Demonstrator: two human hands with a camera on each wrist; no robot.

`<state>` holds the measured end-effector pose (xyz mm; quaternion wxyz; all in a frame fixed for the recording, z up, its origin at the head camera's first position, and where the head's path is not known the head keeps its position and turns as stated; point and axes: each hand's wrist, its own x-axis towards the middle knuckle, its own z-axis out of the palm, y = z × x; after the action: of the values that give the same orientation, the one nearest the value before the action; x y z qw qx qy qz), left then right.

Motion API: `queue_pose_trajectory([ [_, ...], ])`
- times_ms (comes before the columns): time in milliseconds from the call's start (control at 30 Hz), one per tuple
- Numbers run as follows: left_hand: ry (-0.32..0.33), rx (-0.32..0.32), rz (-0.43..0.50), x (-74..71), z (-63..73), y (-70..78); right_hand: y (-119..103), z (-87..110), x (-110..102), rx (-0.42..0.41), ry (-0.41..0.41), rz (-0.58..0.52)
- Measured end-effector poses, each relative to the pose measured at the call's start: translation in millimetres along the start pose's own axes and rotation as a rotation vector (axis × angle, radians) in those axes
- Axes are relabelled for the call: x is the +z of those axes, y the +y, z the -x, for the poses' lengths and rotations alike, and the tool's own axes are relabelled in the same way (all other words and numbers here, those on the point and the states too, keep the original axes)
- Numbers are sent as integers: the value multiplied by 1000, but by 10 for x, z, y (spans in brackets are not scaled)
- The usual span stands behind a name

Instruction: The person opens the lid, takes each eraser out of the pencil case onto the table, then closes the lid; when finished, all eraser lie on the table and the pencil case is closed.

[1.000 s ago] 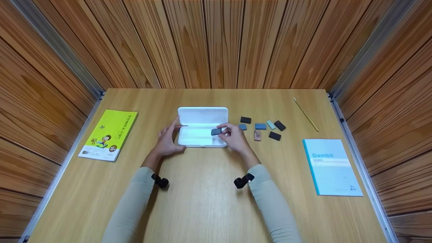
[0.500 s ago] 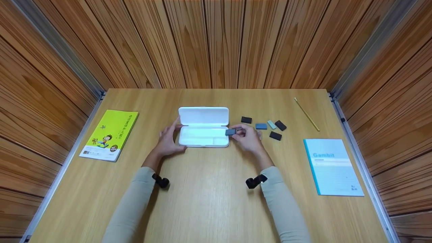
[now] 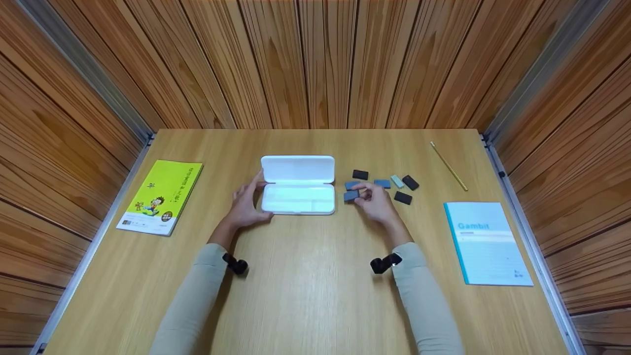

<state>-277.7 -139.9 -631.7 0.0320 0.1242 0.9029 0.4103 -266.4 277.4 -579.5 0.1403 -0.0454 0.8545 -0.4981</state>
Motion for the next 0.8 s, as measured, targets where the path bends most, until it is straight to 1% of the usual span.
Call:
queue_pose_trajectory([
  [200,0,-2,19,6,5,-10,8,15,-53,28,-26,0],
  [367,-10,-8,22,9,4,-10,24,-3,-54,35,-19,24],
  [433,-12,-9,21,9,4,-12,39,-17,-50,28,-11,36],
  [633,0,10,11,4,-2,-22,73,-33,-35,-28,24,86],
  [800,-2,10,-2,4,-8,-26,91,-26,-45,-41,50,86],
])
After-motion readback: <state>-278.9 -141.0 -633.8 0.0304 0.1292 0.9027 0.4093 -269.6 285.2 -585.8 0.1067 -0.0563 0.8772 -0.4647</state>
